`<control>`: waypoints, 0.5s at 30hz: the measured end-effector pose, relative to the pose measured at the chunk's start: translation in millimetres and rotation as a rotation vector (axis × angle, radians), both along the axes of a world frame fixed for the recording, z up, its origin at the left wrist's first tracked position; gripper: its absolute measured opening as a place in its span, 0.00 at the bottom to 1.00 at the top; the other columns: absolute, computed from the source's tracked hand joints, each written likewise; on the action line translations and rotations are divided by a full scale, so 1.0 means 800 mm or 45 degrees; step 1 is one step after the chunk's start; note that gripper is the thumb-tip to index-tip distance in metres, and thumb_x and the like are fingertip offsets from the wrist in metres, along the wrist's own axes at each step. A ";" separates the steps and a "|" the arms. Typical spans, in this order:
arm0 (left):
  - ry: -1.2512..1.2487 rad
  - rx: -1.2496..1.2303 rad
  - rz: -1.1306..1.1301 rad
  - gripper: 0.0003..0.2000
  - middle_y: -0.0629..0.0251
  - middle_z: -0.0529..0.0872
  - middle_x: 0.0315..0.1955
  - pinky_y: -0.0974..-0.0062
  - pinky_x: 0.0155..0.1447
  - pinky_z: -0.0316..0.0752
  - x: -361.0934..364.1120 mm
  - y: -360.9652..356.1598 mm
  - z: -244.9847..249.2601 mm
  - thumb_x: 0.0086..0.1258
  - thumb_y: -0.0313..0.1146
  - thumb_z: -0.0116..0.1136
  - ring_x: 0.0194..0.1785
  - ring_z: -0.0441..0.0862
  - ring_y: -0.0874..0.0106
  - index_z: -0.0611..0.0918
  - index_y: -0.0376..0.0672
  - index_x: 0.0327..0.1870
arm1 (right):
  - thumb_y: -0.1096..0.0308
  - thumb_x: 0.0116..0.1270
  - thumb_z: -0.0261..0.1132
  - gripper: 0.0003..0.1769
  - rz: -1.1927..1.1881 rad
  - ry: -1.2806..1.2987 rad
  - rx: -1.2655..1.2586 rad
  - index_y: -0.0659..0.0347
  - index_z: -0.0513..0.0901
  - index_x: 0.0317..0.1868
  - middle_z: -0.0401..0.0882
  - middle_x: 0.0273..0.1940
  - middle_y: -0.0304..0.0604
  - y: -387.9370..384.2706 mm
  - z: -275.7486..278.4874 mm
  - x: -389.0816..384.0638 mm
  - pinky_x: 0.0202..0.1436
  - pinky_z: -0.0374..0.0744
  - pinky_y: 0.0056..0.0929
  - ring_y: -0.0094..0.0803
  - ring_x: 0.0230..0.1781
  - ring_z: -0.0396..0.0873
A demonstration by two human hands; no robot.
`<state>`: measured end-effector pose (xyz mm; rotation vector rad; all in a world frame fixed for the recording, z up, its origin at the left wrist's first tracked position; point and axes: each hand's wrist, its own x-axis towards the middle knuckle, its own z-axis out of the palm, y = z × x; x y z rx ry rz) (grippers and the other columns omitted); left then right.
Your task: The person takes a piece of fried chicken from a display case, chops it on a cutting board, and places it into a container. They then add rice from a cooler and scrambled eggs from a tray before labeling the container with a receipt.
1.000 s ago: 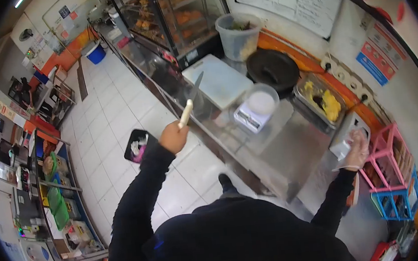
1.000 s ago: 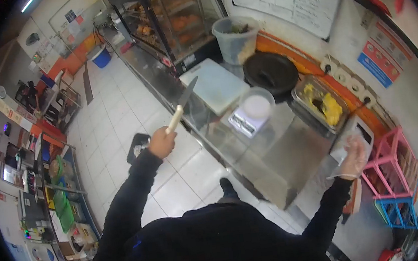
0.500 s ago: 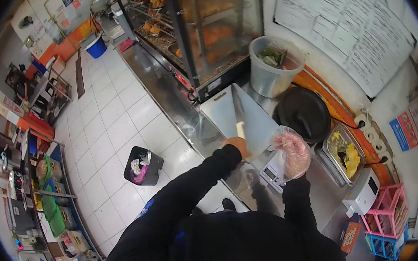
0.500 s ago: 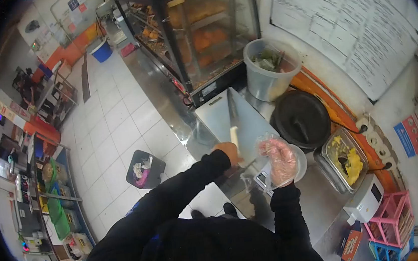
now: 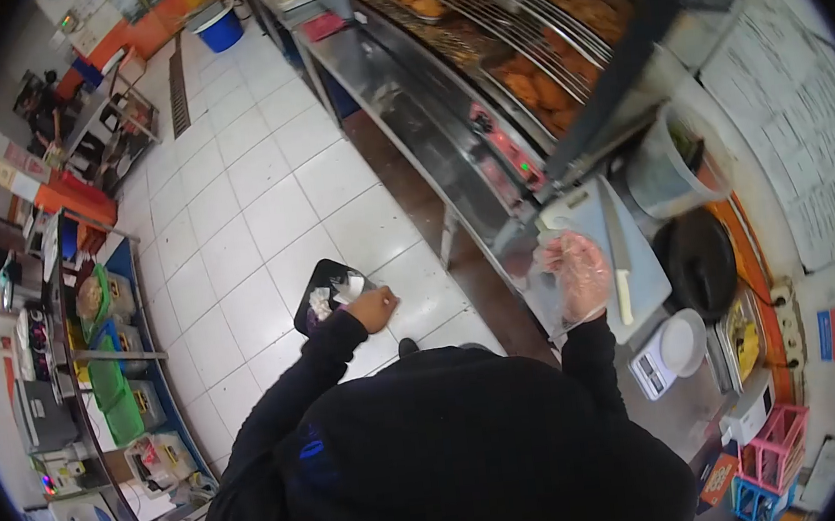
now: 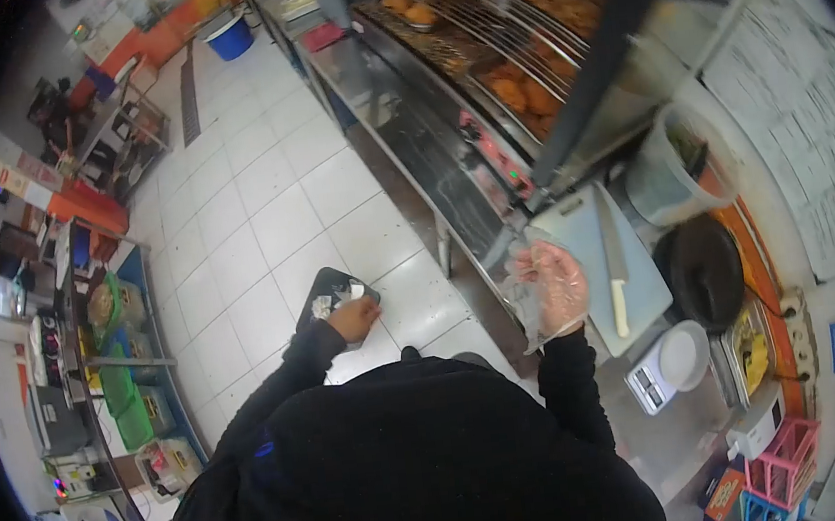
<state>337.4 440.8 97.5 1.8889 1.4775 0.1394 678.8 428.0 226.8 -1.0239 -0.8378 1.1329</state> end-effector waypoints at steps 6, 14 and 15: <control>0.503 0.119 0.007 0.23 0.49 0.82 0.32 0.58 0.42 0.73 -0.254 0.101 -0.157 0.64 0.52 0.44 0.39 0.79 0.52 0.81 0.39 0.33 | 0.61 0.65 0.60 0.16 0.312 -0.111 0.052 0.67 0.76 0.45 0.80 0.38 0.47 0.120 0.019 -0.142 0.38 0.77 0.26 0.30 0.35 0.79; 0.949 -0.651 0.525 0.11 0.61 0.84 0.36 0.62 0.42 0.75 -0.455 -0.099 -0.231 0.54 0.41 0.57 0.40 0.82 0.61 0.85 0.50 0.34 | 0.63 0.67 0.57 0.14 0.479 -0.052 0.086 0.67 0.77 0.42 0.81 0.36 0.48 0.332 -0.026 -0.211 0.36 0.80 0.27 0.32 0.35 0.80; 0.855 -0.620 0.586 0.12 0.59 0.84 0.37 0.62 0.43 0.75 -0.455 -0.115 -0.218 0.53 0.43 0.57 0.41 0.82 0.60 0.84 0.49 0.35 | 0.63 0.67 0.56 0.14 0.487 -0.031 0.025 0.67 0.77 0.42 0.81 0.36 0.48 0.359 -0.032 -0.218 0.36 0.79 0.27 0.32 0.34 0.80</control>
